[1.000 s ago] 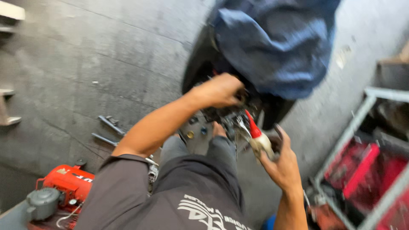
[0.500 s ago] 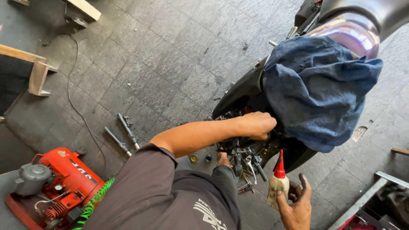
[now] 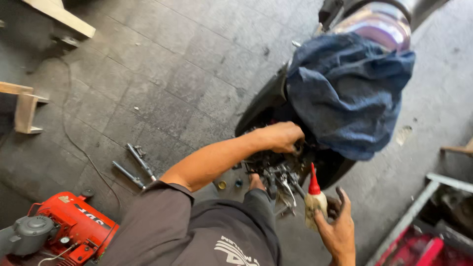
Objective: The person sits on the workshop floor and applies grease by hand to a bearing race, working the grease around the ring. They then fit the greased bearing onto the steering stem of a disassembled motorcycle and press it into place, holding a grease tube nearby.
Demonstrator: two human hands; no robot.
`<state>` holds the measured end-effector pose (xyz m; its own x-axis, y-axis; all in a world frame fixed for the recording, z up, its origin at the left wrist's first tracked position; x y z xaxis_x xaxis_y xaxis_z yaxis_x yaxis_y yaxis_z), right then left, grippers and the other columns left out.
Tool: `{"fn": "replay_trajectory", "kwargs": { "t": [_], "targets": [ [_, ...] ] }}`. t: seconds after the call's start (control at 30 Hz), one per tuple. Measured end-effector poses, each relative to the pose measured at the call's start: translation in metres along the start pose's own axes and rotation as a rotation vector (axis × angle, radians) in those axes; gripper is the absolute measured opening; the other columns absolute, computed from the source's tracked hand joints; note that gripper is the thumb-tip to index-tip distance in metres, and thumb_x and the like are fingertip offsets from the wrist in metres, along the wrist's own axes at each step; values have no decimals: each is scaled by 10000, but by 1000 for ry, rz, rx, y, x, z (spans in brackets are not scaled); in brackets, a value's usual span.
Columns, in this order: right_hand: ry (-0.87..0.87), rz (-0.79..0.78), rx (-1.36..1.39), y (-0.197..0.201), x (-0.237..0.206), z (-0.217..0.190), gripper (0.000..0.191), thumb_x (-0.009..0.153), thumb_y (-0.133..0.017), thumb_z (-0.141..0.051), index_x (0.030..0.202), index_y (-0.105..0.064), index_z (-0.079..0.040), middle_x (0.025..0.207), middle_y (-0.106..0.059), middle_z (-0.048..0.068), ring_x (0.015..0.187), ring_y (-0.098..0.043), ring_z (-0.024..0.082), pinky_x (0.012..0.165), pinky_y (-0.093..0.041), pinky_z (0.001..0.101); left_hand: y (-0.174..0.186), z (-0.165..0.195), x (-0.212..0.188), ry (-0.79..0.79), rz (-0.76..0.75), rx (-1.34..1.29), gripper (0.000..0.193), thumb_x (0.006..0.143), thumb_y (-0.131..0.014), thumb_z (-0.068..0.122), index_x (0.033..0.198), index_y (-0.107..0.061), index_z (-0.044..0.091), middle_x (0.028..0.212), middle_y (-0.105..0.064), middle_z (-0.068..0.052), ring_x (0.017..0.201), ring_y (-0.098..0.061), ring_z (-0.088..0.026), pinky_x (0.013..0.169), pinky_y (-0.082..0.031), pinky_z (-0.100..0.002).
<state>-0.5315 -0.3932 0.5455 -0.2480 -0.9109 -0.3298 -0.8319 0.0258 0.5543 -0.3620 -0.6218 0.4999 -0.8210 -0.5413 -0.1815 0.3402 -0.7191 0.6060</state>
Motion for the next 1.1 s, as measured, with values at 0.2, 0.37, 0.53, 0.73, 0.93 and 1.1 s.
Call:
{"fn": "replay_trajectory", "kwargs": {
  "t": [0.2,0.37,0.53,0.73,0.93,1.1],
  "targets": [
    [16,-43,-137,16,-7,-2,826,817,-739,-90,1527,-325,-8,1133,-727,175,979,-726,283,846,-560,391,-16,0,-8,-49,96,-126,304,758,-742,111,1052,-759,34,1020,-719,-224,965,-684,-407,832,-559,-464],
    [2,-109,-160,17,1,-22,825,816,-725,-102,1523,-311,-10,1099,-728,178,941,-744,294,855,-575,385,-11,4,-16,-31,123,-126,255,779,-728,85,1023,-770,25,1022,-712,-228,958,-679,-411,829,-555,-462],
    [137,-137,-266,15,14,-44,856,800,-741,-104,1540,-321,-3,1132,-697,216,1014,-707,366,895,-552,418,-10,9,-17,17,97,-113,259,794,-725,87,1042,-768,26,1017,-717,-217,964,-686,-408,831,-560,-460],
    [124,-158,-359,14,24,-48,858,778,-748,-127,1532,-360,5,1168,-679,231,1071,-681,383,927,-533,435,-13,7,-14,37,80,-106,249,792,-712,67,1030,-772,28,1015,-715,-226,951,-684,-414,814,-558,-463],
    [132,-184,-409,17,28,-59,839,784,-740,-136,1524,-373,13,1182,-677,234,1084,-671,392,939,-524,443,-11,9,-17,32,86,-116,242,796,-706,59,1027,-770,23,1019,-719,-223,955,-687,-409,819,-560,-460],
    [162,-205,-466,18,32,-68,847,771,-746,-132,1519,-380,21,1172,-668,237,1087,-654,408,946,-515,456,-11,7,-16,19,100,-137,239,830,-655,35,1041,-766,18,1035,-723,-217,966,-692,-403,834,-563,-452]
  ]
}}
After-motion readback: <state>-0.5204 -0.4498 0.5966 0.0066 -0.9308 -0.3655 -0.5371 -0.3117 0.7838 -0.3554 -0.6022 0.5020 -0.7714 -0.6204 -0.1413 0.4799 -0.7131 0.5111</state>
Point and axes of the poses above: each hand's wrist, its own x-axis towards the middle knuckle, its own y-axis out of the back of the hand, z = x × y, the point moved 6 cm from there along x, towards the middle knuckle
